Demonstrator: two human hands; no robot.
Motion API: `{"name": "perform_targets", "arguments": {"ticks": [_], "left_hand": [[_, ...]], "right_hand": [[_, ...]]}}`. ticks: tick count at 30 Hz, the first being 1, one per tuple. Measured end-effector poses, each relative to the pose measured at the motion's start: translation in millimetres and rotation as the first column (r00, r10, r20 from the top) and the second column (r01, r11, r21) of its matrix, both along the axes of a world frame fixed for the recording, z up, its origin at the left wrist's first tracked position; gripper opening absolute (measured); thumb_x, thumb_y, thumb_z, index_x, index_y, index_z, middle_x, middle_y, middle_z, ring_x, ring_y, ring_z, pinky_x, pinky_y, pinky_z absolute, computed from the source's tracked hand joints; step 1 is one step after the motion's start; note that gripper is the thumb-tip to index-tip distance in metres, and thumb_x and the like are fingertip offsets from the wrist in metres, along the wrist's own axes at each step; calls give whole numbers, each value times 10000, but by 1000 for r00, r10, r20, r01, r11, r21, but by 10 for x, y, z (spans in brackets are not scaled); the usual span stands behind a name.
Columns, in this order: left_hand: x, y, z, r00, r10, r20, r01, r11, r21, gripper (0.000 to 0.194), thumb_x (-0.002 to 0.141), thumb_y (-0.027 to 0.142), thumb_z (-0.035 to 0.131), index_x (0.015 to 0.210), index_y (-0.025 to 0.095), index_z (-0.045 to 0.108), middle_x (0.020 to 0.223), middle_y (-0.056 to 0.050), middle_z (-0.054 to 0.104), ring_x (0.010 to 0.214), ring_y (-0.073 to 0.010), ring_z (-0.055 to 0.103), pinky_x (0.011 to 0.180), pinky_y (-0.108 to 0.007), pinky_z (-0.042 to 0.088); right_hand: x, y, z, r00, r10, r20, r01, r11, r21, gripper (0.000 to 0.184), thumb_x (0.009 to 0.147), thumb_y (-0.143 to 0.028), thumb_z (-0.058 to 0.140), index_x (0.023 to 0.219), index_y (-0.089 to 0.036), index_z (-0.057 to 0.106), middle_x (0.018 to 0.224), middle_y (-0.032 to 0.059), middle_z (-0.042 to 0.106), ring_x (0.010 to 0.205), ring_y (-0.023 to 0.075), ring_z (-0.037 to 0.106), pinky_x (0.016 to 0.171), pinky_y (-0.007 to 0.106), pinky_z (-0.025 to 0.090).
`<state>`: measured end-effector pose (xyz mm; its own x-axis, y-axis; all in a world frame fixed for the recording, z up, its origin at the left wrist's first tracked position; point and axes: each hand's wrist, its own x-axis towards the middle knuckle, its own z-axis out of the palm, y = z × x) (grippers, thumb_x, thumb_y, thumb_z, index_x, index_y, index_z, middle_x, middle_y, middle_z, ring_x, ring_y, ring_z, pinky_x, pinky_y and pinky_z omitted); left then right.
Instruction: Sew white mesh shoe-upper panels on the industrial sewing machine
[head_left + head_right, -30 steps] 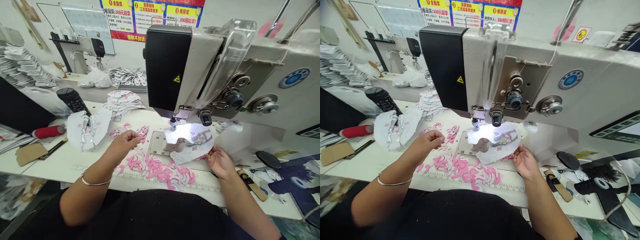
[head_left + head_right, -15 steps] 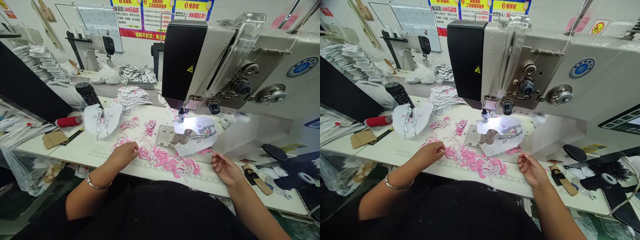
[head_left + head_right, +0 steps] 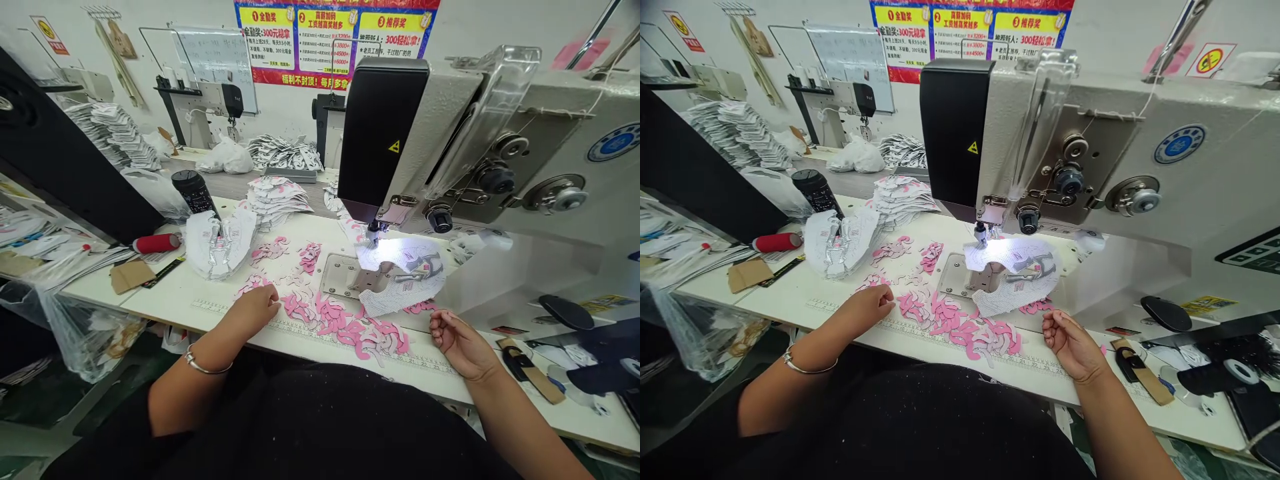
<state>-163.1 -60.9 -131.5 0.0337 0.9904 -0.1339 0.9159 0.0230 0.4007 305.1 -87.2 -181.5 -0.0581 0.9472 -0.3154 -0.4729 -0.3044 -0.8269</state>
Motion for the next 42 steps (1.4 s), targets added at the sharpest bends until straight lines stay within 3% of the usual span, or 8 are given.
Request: {"name": "perform_targets", "arguments": {"ticks": [12,22,27,32,34,36,39,42], "left_hand": [[319,-1,-160,998,6,65,-7,1000,20,79,806,267,548,754,213,576,806,-53,656,744,-212,578,621,-304,322],[256,-69,223,966,-55,251,35,996,82,205,850,412,535,762,230,572,651,16,576,610,-165,500,568,-272,323],[384,-152,402,870,-84,486,60,996,65,210,831,401,557,833,205,634,641,19,551,593,-148,486,544,-256,341],[690,-230,688,806,-190,561,204,978,39,215,825,320,550,922,198,698,837,-29,631,684,-161,559,592,-264,411],[840,-236,817,781,-309,542,323,944,71,217,844,325,549,945,220,710,899,-30,639,704,-156,568,610,-264,423],[985,-222,920,729,-411,548,426,898,107,193,854,330,569,962,233,697,853,-13,620,695,-145,550,612,-257,417],[1161,-177,998,615,-447,650,480,866,141,177,838,321,631,992,232,634,788,16,575,682,-129,513,614,-243,409],[1259,-128,991,493,-308,814,397,912,105,246,793,345,714,957,213,585,782,18,571,703,-129,518,646,-251,432]], "right_hand": [[66,28,-65,995,-29,-98,23,998,-57,180,766,-269,798,910,-206,711,810,10,632,677,99,576,604,186,564],[66,20,-66,990,-48,-136,34,994,-107,226,714,-251,837,899,-232,707,779,1,620,685,107,594,604,197,586],[-39,7,-79,999,-6,42,6,1000,4,250,696,-358,847,799,-204,680,699,-3,583,577,86,505,512,201,502],[-653,-105,359,873,130,470,-204,973,110,408,755,-563,736,747,-180,595,616,-25,533,526,93,460,465,213,365],[-972,-148,650,758,277,590,-447,880,162,370,834,-545,663,947,-195,628,775,1,610,662,130,548,569,241,428],[-1230,-163,902,664,227,712,-555,787,267,349,857,-526,646,1011,-213,625,833,-1,605,742,139,554,624,245,427],[-1428,-134,1094,605,128,786,-565,764,311,351,892,-556,587,867,-206,587,731,-22,573,660,119,511,596,239,400],[-1474,-57,1107,673,79,735,-492,790,366,336,900,-534,588,828,-208,551,716,-25,583,643,121,538,584,239,412]]}}
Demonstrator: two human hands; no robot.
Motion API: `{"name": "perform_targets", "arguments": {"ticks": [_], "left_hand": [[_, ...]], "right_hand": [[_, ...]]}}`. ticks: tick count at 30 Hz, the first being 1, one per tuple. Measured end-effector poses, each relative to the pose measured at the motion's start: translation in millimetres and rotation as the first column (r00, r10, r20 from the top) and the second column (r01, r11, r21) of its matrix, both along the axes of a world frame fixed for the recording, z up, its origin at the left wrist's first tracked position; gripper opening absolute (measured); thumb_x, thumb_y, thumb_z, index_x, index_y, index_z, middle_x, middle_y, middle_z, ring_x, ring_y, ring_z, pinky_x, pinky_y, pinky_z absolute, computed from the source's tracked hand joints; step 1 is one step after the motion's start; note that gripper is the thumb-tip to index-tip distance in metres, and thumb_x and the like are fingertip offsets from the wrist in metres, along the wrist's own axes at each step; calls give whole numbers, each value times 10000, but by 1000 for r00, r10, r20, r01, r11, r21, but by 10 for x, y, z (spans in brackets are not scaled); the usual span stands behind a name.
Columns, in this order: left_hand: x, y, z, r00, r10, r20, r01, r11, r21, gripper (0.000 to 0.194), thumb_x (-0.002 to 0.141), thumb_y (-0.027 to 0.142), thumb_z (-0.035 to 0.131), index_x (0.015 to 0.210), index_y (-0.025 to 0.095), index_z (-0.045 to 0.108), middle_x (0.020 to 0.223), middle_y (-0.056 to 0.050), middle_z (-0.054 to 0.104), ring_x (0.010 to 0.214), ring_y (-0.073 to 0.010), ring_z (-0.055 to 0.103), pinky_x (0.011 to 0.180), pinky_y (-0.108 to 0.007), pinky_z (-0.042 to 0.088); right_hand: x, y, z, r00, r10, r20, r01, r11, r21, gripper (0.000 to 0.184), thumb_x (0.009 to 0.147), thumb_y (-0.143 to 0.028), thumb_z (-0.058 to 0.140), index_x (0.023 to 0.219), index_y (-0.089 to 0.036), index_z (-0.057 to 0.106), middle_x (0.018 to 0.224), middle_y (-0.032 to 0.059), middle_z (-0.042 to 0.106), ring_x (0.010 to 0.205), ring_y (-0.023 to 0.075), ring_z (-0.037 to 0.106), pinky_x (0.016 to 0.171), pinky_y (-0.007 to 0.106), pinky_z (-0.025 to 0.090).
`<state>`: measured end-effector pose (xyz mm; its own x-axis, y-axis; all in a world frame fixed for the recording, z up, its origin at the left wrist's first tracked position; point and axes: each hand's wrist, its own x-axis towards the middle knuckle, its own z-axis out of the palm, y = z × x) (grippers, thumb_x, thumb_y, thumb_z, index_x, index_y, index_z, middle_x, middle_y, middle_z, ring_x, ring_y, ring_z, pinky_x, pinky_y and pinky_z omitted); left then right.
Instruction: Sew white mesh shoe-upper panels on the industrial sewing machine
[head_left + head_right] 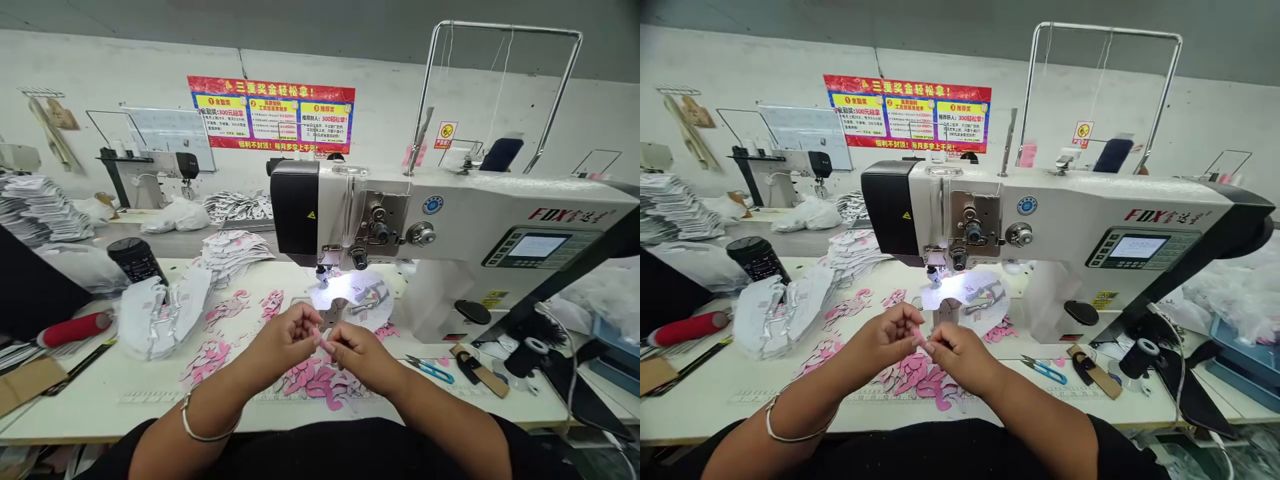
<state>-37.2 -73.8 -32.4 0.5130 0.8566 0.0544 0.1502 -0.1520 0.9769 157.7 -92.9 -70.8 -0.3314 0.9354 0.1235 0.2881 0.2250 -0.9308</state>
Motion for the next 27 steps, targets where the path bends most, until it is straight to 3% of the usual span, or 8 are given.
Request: {"name": "perform_targets", "arguments": {"ticks": [3,5,6,8,11,14,19,27], "left_hand": [[32,72,-20,990,79,117,-65,991,-120,274,784,415,730,823,187,583,694,15,573,674,-133,521,659,-268,437],[28,168,-3,982,126,138,-112,988,-108,278,788,432,725,776,181,607,678,14,575,670,-131,510,667,-266,422],[24,236,15,978,163,130,-153,985,-84,272,782,432,730,769,181,626,697,12,583,684,-132,508,676,-264,414],[20,406,59,963,254,85,-252,967,-36,263,762,433,748,765,185,663,776,0,613,730,-138,514,698,-262,401],[50,680,98,955,293,43,-291,955,-53,256,721,418,781,814,191,706,871,-20,653,787,-151,543,732,-271,398],[114,879,77,982,182,57,-171,972,-158,243,701,372,799,818,179,709,817,-24,662,789,-154,566,765,-278,407],[178,986,33,995,75,58,-60,971,-233,250,702,356,795,693,165,633,693,1,609,679,-127,532,694,-272,407],[212,947,8,992,110,55,-94,967,-237,261,712,347,777,708,177,579,688,20,586,660,-124,523,676,-274,410]], "right_hand": [[-13,112,-6,998,-47,-35,50,995,87,291,906,-476,604,799,-212,544,692,-32,586,620,120,541,569,241,411],[-8,202,16,997,-69,46,54,961,270,289,911,-449,609,761,-211,539,684,-28,584,627,126,535,576,252,406],[4,250,31,990,-104,97,57,915,399,285,918,-432,606,752,-210,538,699,-19,592,653,135,540,600,266,414],[45,352,54,961,-231,150,77,750,657,226,939,-373,584,788,-207,555,782,14,624,749,165,565,696,314,451],[120,500,42,902,-403,155,92,529,843,55,934,-217,556,978,-193,580,1003,82,655,969,219,584,880,404,473],[162,610,-21,874,-436,214,43,508,860,217,893,-127,561,1100,-191,553,1157,106,638,1117,240,565,978,439,467],[163,706,-133,876,-446,182,47,454,890,236,890,-114,585,1097,-218,542,1154,80,659,1116,214,593,993,425,490],[144,726,-137,859,-493,139,49,351,935,273,864,-80,613,1090,-213,538,1083,88,678,1057,227,630,928,446,529]]}}
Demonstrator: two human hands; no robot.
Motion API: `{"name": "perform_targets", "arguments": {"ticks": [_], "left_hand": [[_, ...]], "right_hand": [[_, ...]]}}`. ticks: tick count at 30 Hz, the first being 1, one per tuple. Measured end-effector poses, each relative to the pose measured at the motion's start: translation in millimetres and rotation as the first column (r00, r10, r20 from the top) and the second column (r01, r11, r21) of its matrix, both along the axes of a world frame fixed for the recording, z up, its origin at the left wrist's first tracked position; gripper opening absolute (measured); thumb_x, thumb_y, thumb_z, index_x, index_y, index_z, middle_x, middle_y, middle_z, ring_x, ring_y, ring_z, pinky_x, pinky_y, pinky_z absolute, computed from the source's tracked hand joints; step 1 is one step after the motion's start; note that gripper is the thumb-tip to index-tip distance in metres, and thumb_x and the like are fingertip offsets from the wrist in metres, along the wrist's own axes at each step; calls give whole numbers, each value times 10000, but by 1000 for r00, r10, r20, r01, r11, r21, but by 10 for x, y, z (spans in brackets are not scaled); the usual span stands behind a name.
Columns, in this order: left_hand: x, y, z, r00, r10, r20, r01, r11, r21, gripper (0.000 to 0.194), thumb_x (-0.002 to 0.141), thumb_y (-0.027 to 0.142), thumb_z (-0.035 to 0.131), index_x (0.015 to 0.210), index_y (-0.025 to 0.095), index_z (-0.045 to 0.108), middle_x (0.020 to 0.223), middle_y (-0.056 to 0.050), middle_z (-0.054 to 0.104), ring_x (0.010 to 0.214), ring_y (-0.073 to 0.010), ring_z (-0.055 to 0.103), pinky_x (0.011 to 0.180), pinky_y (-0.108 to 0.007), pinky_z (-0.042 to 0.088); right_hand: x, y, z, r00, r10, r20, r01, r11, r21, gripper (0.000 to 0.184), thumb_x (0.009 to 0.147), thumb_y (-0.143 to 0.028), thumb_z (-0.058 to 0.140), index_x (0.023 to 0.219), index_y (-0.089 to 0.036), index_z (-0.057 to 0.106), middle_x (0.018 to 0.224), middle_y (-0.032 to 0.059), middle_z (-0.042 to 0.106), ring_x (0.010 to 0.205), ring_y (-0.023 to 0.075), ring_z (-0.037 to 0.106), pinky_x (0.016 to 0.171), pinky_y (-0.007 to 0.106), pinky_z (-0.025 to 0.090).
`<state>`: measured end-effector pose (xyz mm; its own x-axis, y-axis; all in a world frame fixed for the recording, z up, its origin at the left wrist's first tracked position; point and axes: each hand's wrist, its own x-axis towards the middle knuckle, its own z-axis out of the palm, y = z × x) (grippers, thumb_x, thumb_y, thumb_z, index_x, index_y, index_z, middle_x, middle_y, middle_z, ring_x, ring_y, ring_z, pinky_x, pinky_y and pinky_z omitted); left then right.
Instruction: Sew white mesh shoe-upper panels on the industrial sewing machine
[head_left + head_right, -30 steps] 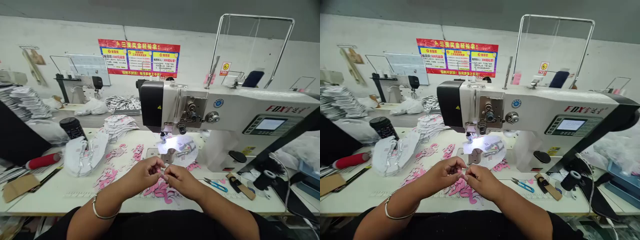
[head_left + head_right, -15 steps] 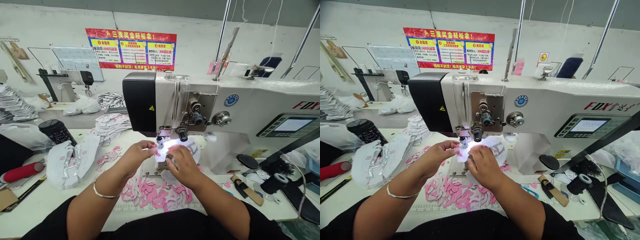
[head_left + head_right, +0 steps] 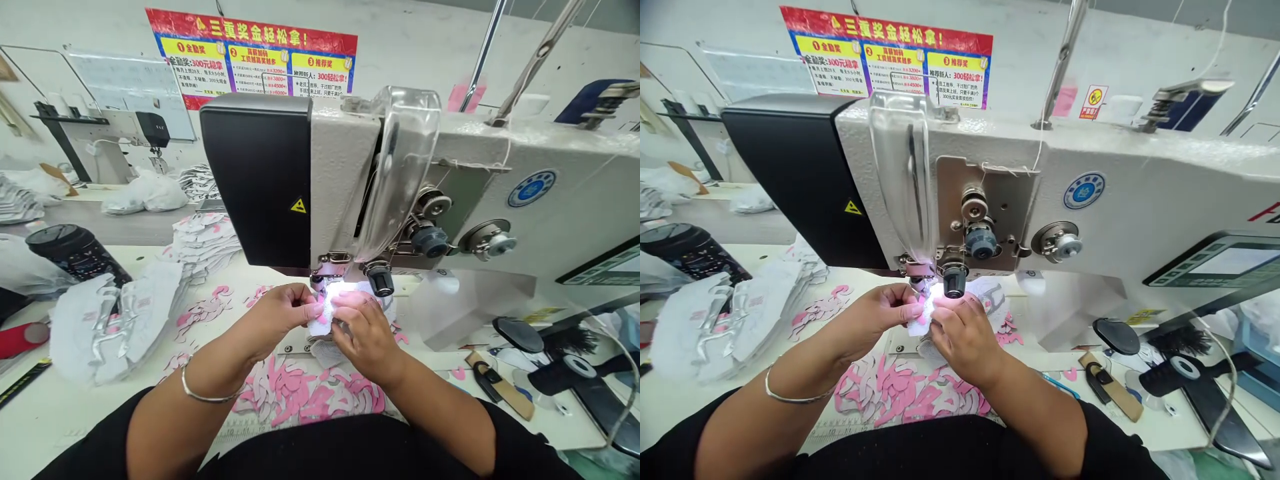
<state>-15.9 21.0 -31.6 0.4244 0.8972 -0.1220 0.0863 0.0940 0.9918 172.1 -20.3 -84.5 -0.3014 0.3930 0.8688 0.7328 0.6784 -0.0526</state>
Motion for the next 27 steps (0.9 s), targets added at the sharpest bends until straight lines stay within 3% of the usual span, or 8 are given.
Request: {"name": "perform_targets", "arguments": {"ticks": [11,21,27], "left_hand": [[-20,4,-98,999,5,-52,1,994,111,276,748,416,741,722,195,577,694,19,597,664,-147,549,670,-280,421],[6,-33,-88,997,35,74,-37,999,30,269,734,344,777,761,184,562,721,31,570,644,-111,520,631,-252,415],[25,-176,-113,994,64,91,-65,998,4,280,758,347,773,730,171,556,686,38,555,621,-89,522,617,-230,416]], "right_hand": [[19,-20,-85,999,-7,53,8,1000,-25,314,852,-72,603,1102,-262,605,1140,77,638,1046,227,598,891,434,473],[17,-13,-61,999,-11,36,11,1000,3,309,862,-68,601,1063,-299,642,1091,46,645,995,198,599,881,413,439],[107,-26,-37,990,120,69,-120,993,-4,302,894,-62,550,1101,-265,636,1074,61,643,1089,214,597,963,462,415]]}}
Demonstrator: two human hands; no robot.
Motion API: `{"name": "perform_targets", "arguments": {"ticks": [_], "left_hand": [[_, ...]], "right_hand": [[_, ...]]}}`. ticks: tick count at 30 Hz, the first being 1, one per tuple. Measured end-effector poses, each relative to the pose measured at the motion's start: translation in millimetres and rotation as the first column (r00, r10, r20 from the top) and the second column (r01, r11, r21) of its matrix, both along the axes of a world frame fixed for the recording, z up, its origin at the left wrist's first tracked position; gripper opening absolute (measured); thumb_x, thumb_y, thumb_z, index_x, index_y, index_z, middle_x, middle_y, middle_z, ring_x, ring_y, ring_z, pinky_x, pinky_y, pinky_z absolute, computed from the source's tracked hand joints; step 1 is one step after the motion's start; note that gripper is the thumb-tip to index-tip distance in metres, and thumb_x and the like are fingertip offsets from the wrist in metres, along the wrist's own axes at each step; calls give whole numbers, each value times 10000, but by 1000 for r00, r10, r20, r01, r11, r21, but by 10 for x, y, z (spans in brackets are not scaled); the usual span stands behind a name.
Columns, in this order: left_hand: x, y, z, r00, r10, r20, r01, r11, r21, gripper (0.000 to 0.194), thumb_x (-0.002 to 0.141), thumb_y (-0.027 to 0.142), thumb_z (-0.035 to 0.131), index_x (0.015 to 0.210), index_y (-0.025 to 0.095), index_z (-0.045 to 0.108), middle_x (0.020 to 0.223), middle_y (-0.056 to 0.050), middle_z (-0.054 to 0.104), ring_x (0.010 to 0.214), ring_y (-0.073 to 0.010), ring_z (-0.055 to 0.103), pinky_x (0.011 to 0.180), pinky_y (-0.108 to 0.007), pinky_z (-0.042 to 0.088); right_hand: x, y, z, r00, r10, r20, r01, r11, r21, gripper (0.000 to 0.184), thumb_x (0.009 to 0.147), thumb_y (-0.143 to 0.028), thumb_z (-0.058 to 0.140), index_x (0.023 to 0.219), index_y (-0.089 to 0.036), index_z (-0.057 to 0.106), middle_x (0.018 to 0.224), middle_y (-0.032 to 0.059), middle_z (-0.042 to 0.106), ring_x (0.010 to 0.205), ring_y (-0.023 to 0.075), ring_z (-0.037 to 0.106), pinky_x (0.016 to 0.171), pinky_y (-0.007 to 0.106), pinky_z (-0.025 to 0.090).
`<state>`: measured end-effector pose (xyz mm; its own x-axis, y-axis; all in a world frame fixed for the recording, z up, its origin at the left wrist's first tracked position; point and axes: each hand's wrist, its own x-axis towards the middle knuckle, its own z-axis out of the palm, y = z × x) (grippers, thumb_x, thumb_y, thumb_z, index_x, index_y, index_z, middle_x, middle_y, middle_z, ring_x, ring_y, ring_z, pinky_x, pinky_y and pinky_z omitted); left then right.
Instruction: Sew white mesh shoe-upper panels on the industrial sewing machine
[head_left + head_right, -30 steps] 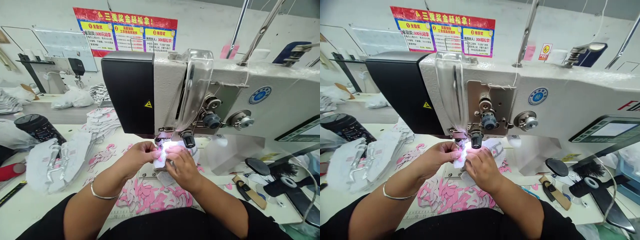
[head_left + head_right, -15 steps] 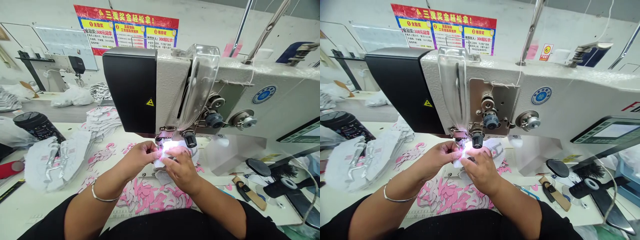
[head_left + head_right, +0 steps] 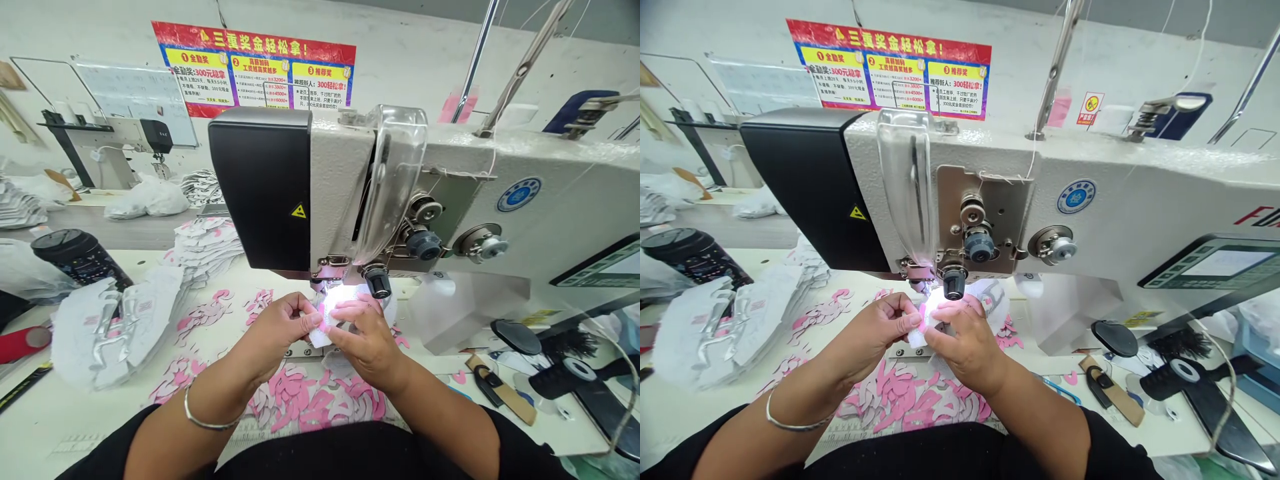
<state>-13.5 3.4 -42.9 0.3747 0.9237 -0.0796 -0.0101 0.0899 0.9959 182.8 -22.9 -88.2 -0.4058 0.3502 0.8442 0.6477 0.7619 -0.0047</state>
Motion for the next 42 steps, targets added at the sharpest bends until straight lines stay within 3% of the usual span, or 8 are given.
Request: {"name": "perform_targets", "arguments": {"ticks": [14,20,27,33,42], "left_hand": [[87,-40,-49,983,94,155,-72,988,-138,399,680,320,842,781,197,476,687,69,488,535,-50,475,491,-177,395],[81,-3,26,986,38,160,1,970,-241,319,701,311,823,861,169,586,792,8,571,603,-71,544,518,-184,471],[91,112,34,998,-44,52,54,978,-200,264,762,348,751,710,165,569,596,20,536,473,-58,488,427,-160,395],[136,167,27,998,26,57,-14,980,-200,252,744,346,769,768,175,586,630,20,573,440,-51,488,388,-156,349],[151,185,36,998,34,48,-23,978,-209,197,749,294,744,816,164,612,651,12,597,451,-51,496,395,-155,356]], "right_hand": [[78,21,-5,997,73,13,-72,997,-33,298,899,-83,572,1133,-253,642,1114,77,635,1134,229,600,1020,512,424],[91,61,-7,996,82,-34,-84,994,-71,283,924,-105,574,1141,-273,643,1116,60,649,1121,203,618,1034,492,429],[121,129,32,995,80,-65,-86,992,-96,285,913,-129,598,1128,-307,655,1106,42,674,1074,199,625,990,472,465],[130,180,77,996,50,-69,-59,988,-142,228,916,-148,584,1023,-307,708,993,34,656,1026,210,600,893,399,506],[180,251,4,1000,-5,-8,3,974,-227,281,907,-183,611,1095,-371,703,967,27,620,930,197,598,861,394,510]]}}
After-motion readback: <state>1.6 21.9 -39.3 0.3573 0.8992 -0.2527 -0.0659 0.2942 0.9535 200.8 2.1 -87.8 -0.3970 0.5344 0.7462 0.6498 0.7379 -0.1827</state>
